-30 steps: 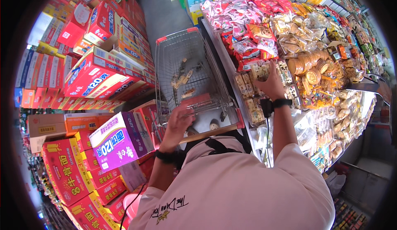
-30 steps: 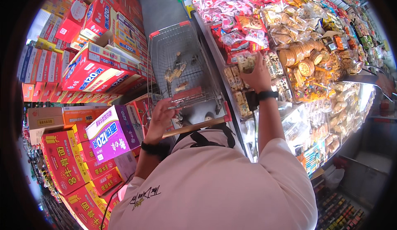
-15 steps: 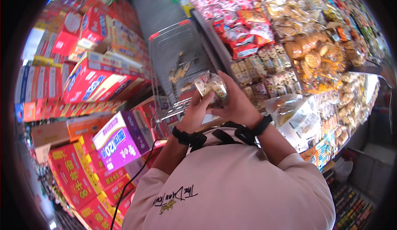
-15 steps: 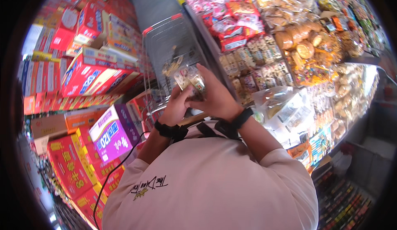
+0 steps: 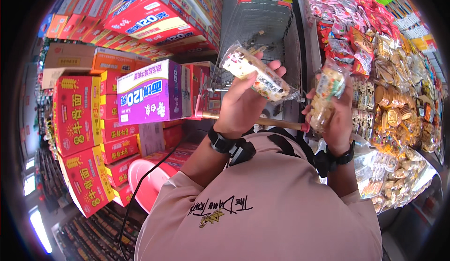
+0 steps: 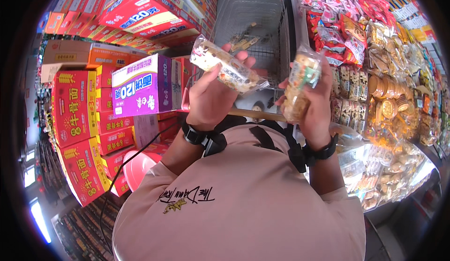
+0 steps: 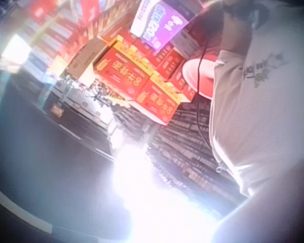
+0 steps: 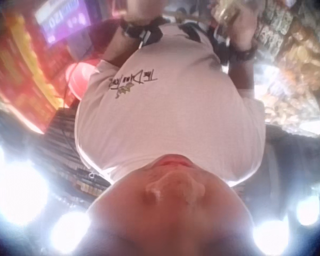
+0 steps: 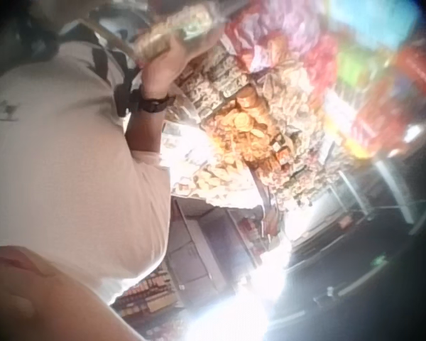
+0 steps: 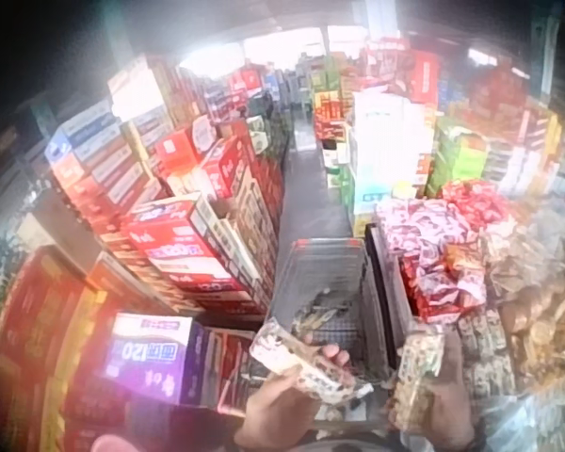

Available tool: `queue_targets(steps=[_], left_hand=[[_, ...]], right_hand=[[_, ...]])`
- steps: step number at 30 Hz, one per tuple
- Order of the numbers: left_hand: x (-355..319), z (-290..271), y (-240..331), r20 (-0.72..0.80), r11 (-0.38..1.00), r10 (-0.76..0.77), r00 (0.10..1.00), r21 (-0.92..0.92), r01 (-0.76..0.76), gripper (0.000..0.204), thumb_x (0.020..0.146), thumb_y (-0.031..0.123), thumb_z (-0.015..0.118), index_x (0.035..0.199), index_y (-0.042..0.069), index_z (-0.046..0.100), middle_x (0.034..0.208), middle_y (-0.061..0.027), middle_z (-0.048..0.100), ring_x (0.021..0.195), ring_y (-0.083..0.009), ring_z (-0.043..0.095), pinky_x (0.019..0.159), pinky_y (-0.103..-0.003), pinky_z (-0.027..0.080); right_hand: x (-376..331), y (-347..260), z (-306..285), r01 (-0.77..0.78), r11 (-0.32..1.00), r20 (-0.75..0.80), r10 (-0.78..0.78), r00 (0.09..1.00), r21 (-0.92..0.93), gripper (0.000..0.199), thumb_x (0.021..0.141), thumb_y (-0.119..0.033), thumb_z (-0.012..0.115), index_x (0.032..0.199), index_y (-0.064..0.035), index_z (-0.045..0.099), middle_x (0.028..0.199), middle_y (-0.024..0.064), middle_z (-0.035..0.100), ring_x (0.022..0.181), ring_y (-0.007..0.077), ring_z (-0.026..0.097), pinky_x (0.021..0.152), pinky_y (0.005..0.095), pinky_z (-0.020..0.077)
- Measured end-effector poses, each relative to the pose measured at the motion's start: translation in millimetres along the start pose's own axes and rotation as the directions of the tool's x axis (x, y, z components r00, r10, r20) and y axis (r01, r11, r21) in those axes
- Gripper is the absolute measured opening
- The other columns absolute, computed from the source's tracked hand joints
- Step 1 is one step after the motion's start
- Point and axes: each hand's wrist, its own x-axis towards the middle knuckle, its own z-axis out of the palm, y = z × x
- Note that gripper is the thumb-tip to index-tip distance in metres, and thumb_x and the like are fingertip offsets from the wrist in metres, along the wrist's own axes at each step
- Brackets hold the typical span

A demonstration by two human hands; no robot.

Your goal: Selecting various snack items from a shelf and placing them into a shopping cart.

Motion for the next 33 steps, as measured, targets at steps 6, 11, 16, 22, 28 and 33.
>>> queue_targets(steps=[6,11,16,22,28,33], left_hand=[[-12,7,-2,0.150,0.993,0.078,0.986,-0.097,-0.064,0.049,0.095,0.012,0.054,0.141,0.010,0.035,0.142,-0.0182,0.046,0.136,-0.0336,0.040,0.111,-0.049,0.032],[-12,8,6,0.143,0.996,0.086,0.986,0.019,-0.089,0.051,0.098,0.009,0.051,0.145,0.009,0.030,0.144,-0.0199,0.044,0.136,-0.0326,0.042,0.113,-0.048,0.033],[-8,0,14,0.198,0.991,-0.005,0.980,0.135,-0.022,0.061,0.098,0.008,0.053,0.151,0.007,0.023,0.144,-0.0217,0.045,0.135,-0.0338,0.044,0.111,-0.047,0.037],[3,-8,21,0.148,0.977,-0.138,0.979,0.185,0.109,0.059,0.094,0.008,0.060,0.146,0.004,0.034,0.138,-0.0190,0.052,0.126,-0.0285,0.054,0.105,-0.043,0.043],[18,-5,24,0.174,0.872,-0.366,0.914,0.408,0.271,0.044,0.092,0.013,0.067,0.132,0.002,0.052,0.125,-0.0070,0.062,0.113,-0.0140,0.058,0.097,-0.032,0.046],[18,-2,10,0.106,0.793,-0.364,0.925,0.557,0.248,0.048,0.097,0.027,0.061,0.137,0.003,0.048,0.127,-0.0064,0.059,0.115,-0.0160,0.057,0.098,-0.034,0.045]], right_hand=[[14,4,34,0.178,0.923,0.057,-0.169,0.984,-0.342,0.072,0.090,-0.001,0.063,0.149,-0.0037,0.022,0.129,0.0112,0.053,0.102,0.0136,0.058,0.087,0.0259,0.0479],[23,-6,44,0.119,0.936,0.015,-0.121,0.993,-0.332,0.055,0.092,-0.007,0.062,0.141,-0.0015,0.037,0.121,0.0102,0.059,0.102,0.0105,0.057,0.085,0.0244,0.0454],[25,-2,29,0.022,0.990,-0.030,-0.026,0.999,-0.138,0.052,0.094,-0.019,0.045,0.143,-0.0056,0.038,0.126,0.0131,0.057,0.099,0.0160,0.061,0.084,0.0315,0.0511],[26,-4,33,0.192,0.882,0.100,-0.165,0.981,-0.431,0.069,0.091,-0.001,0.064,0.149,-0.0010,0.028,0.127,0.0074,0.056,0.111,0.0135,0.056,0.093,0.0275,0.0460],[23,2,28,0.203,0.859,0.054,-0.202,0.978,-0.470,0.086,0.085,0.001,0.072,0.153,-0.0052,0.018,0.112,0.0054,0.058,0.083,0.0060,0.058,0.066,0.0194,0.0463],[14,-7,42,0.511,0.411,0.251,-0.539,0.804,-0.755,0.058,0.072,0.006,0.074,0.127,-0.0050,0.058,0.112,0.0133,0.059,0.104,0.0286,0.059,0.090,0.0359,0.0454]])
